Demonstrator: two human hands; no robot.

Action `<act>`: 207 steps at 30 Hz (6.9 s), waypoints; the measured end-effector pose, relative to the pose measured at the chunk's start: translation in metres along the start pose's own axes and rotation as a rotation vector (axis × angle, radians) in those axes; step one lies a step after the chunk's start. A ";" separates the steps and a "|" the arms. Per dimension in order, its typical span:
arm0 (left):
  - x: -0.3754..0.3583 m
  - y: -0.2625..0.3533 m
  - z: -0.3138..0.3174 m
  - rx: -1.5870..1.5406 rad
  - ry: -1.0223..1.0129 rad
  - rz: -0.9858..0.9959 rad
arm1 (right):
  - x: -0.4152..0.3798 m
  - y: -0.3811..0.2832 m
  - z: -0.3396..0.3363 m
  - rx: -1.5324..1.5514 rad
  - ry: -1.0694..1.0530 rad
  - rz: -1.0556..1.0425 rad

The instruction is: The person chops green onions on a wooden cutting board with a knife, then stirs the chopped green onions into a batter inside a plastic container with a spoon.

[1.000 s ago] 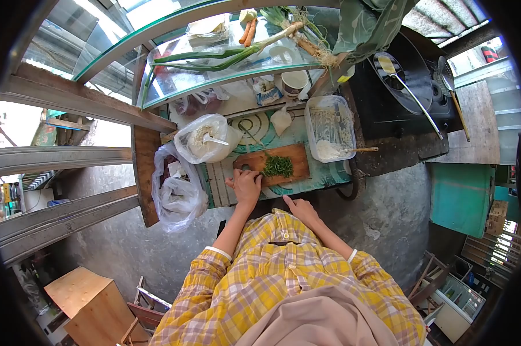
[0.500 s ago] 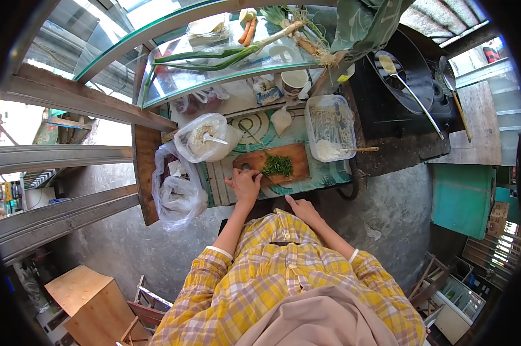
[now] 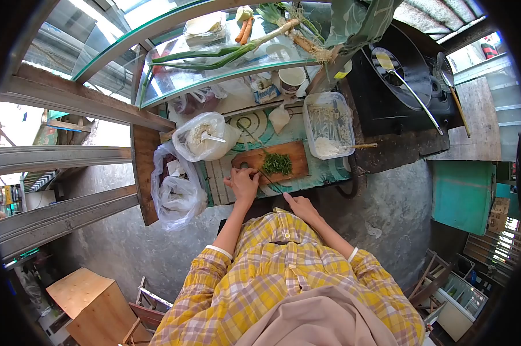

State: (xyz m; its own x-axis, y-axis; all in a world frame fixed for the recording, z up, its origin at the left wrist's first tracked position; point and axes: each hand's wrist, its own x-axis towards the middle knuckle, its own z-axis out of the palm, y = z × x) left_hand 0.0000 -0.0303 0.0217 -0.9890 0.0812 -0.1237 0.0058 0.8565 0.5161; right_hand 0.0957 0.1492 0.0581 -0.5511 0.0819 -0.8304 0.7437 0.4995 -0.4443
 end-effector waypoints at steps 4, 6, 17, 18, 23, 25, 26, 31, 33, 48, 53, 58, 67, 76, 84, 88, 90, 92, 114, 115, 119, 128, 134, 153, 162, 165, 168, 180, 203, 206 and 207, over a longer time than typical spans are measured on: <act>0.000 -0.001 0.000 0.002 -0.001 0.003 | 0.000 0.002 0.005 -0.067 0.063 -0.011; 0.000 -0.001 0.000 -0.001 -0.010 -0.005 | -0.002 0.001 0.007 -0.101 0.090 -0.018; 0.002 0.002 -0.003 0.018 -0.050 -0.050 | 0.009 -0.009 0.011 -0.153 0.092 -0.033; 0.002 0.000 -0.003 0.022 -0.043 -0.036 | 0.012 -0.002 0.014 -0.133 0.114 -0.050; 0.000 -0.001 0.002 0.043 -0.019 0.006 | 0.011 0.020 0.007 0.057 0.035 0.012; -0.001 0.000 0.002 0.036 -0.002 0.023 | 0.008 0.011 0.007 0.095 0.054 0.005; -0.002 0.000 0.002 0.033 0.006 0.032 | 0.008 0.007 0.006 0.116 0.063 0.001; -0.002 -0.004 0.003 0.026 0.019 0.047 | 0.007 0.000 0.001 0.051 -0.007 0.002; -0.002 -0.005 0.004 0.022 0.013 0.033 | 0.003 -0.001 0.001 0.019 -0.006 -0.006; -0.001 -0.005 0.002 0.025 -0.013 0.012 | 0.010 -0.007 0.013 -0.183 0.044 -0.006; -0.001 -0.004 0.001 0.010 -0.007 0.009 | 0.008 -0.011 0.007 -0.133 0.034 0.033; -0.001 -0.004 -0.001 -0.008 -0.006 -0.004 | 0.009 0.019 0.011 0.014 0.080 -0.010; 0.001 -0.010 0.002 -0.046 0.028 0.004 | 0.005 0.014 0.011 0.057 0.061 -0.053; -0.002 -0.013 0.004 -0.039 0.063 0.030 | 0.004 0.009 0.012 -0.024 0.073 -0.046; -0.007 -0.008 0.000 0.005 0.133 0.112 | 0.001 -0.002 0.007 -0.114 0.007 0.022; -0.007 -0.009 0.002 0.005 0.142 0.121 | 0.010 -0.006 0.015 -0.134 0.052 -0.003; -0.007 -0.009 0.003 0.011 0.144 0.125 | 0.011 -0.008 0.014 -0.134 0.068 -0.004; -0.006 -0.009 0.003 0.013 0.142 0.124 | 0.007 -0.013 0.010 -0.106 0.070 0.002; -0.008 -0.016 0.007 -0.026 0.178 0.120 | 0.011 0.012 0.013 -0.033 0.037 -0.056; -0.009 -0.016 0.007 -0.020 0.194 0.133 | 0.007 0.008 0.011 -0.065 0.028 -0.034; -0.010 -0.017 0.009 -0.024 0.217 0.161 | -0.001 -0.004 0.009 -0.155 0.023 0.011; -0.012 -0.014 0.006 0.036 0.240 0.260 | 0.011 -0.006 0.013 -0.130 0.056 -0.012; -0.014 -0.017 0.006 0.108 0.260 0.364 | 0.011 0.013 0.012 0.094 0.018 -0.001; -0.017 -0.019 0.010 0.077 0.278 0.345 | -0.004 -0.005 0.013 -0.147 0.067 -0.007; -0.015 -0.016 0.006 0.084 0.230 0.299 | 0.007 -0.008 0.011 -0.165 0.094 -0.049; -0.015 -0.017 0.007 0.085 0.244 0.309 | 0.014 0.016 0.008 -0.077 0.086 -0.067; -0.015 -0.017 0.006 0.075 0.248 0.316 | 0.013 0.015 -0.004 0.022 -0.012 -0.013; -0.015 -0.022 0.006 0.079 0.242 0.348 | 0.011 0.008 0.004 -0.043 -0.038 -0.036; -0.009 -0.019 0.002 0.049 0.162 0.321 | 0.003 0.008 -0.001 -0.135 0.015 0.004; -0.008 -0.018 0.002 0.040 0.174 0.359 | -0.008 0.001 -0.005 -0.115 0.113 -0.020; -0.008 -0.018 0.003 0.028 0.169 0.351 | -0.011 -0.001 -0.005 -0.114 0.146 -0.045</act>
State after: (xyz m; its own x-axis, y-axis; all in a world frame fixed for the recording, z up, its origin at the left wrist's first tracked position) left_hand 0.0087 -0.0449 0.0110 -0.9364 0.2892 0.1988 0.3503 0.8053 0.4784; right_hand 0.0992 0.1524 0.0693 -0.6381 0.1773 -0.7493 0.6739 0.5993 -0.4321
